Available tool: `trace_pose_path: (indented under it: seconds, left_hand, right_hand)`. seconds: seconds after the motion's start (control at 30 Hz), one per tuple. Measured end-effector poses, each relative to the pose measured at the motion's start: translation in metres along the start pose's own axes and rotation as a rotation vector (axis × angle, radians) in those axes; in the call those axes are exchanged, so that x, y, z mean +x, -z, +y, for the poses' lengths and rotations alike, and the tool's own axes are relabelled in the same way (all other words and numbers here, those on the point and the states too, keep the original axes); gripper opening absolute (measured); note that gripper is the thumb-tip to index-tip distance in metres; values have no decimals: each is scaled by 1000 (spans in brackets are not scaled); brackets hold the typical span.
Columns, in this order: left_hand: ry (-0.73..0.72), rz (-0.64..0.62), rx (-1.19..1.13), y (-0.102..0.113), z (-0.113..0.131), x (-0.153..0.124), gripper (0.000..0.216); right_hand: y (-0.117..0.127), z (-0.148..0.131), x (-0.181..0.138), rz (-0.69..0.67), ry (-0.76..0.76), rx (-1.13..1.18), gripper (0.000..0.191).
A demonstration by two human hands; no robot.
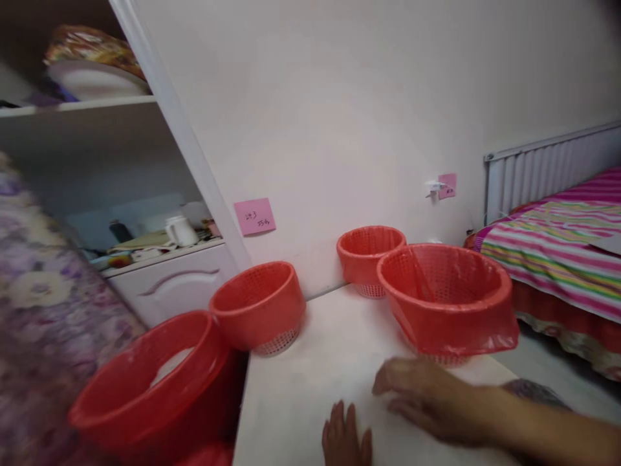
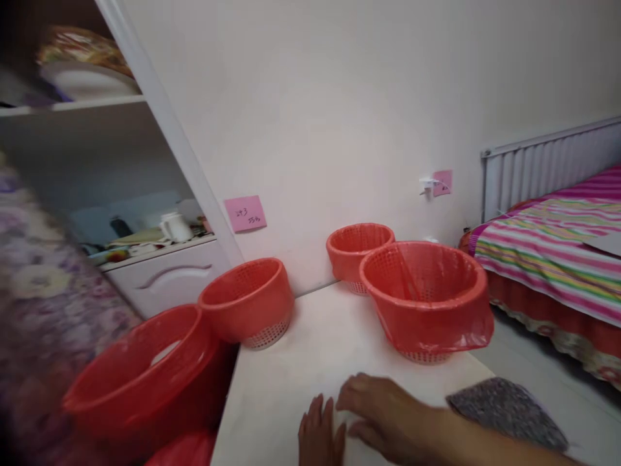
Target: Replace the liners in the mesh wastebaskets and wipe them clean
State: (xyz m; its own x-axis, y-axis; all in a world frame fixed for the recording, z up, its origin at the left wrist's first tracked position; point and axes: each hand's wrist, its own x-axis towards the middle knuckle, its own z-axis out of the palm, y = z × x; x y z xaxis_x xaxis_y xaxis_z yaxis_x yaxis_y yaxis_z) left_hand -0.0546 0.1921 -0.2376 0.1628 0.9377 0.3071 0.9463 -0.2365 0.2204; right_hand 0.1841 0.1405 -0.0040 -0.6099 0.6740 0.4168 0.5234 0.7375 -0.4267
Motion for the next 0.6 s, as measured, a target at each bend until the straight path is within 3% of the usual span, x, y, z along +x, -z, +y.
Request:
trace_pose_path:
  seconds: [0.13, 0.2, 0.23, 0.33, 0.47, 0.6]
  left_hand:
    - [-48, -37, -12, -2, -2, -27, 49]
    - [-68, -60, -20, -2, -3, -47, 56]
    - [-69, -75, -20, -3, -3, -59, 61]
    - [-23, -90, -13, -9, -9, -95, 70]
    - [43, -79, -13, -14, -21, -134, 73]
    - [163, -100, 81, 9, -31, -161, 61]
  right_hand:
    - [-129, 16, -58, -126, -228, -23, 48]
    - [-174, 33, -83, -58, -226, -158, 47]
    - [-190, 40, -94, -48, -156, -207, 46]
    - [-216, 52, -118, 76, -59, -321, 49]
    - [-221, 46, -134, 122, -26, -419, 60]
    - [-222, 35, -145, 81, 4, -489, 65]
